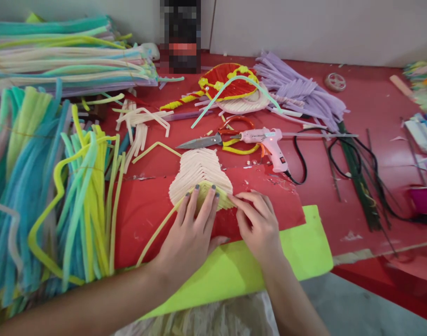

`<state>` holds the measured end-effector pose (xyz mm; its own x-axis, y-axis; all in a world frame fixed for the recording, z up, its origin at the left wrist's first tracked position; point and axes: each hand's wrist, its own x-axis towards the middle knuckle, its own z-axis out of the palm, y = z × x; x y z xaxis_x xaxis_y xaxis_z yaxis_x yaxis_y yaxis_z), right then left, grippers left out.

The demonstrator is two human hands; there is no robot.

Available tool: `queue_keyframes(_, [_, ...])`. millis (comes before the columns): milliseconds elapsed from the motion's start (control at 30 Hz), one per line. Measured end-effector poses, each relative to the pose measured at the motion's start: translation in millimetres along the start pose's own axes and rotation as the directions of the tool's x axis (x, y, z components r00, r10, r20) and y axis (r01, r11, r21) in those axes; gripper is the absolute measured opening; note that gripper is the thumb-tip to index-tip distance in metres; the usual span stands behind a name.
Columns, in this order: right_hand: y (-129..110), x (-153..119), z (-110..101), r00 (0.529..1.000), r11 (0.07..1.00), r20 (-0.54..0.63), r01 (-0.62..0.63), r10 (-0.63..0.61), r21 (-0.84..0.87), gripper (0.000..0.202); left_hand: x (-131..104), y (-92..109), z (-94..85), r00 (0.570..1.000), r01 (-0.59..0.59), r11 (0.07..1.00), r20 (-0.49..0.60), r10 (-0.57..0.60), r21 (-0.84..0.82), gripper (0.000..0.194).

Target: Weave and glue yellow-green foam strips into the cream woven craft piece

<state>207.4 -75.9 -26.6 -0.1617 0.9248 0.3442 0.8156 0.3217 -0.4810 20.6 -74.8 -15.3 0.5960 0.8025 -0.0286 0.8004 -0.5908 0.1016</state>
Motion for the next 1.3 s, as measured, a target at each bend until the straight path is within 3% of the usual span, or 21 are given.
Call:
queue_keyframes(900, [-0.3, 0.5, 0.1, 1.000, 1.000, -0.017, -0.009, 0.009, 0.011, 0.041, 4.3, -2.0, -5.8, 0.999, -0.011, 0.999, -0.038, 0.010, -0.048, 0.056])
queue_keyframes(1300, [-0.4, 1.9, 0.4, 0.995, 0.999, -0.099, -0.035, 0.035, -0.006, 0.028, 5.9, -1.8, -6.4, 0.995, -0.052, 0.995, -0.082, 0.059, 0.084, 0.049])
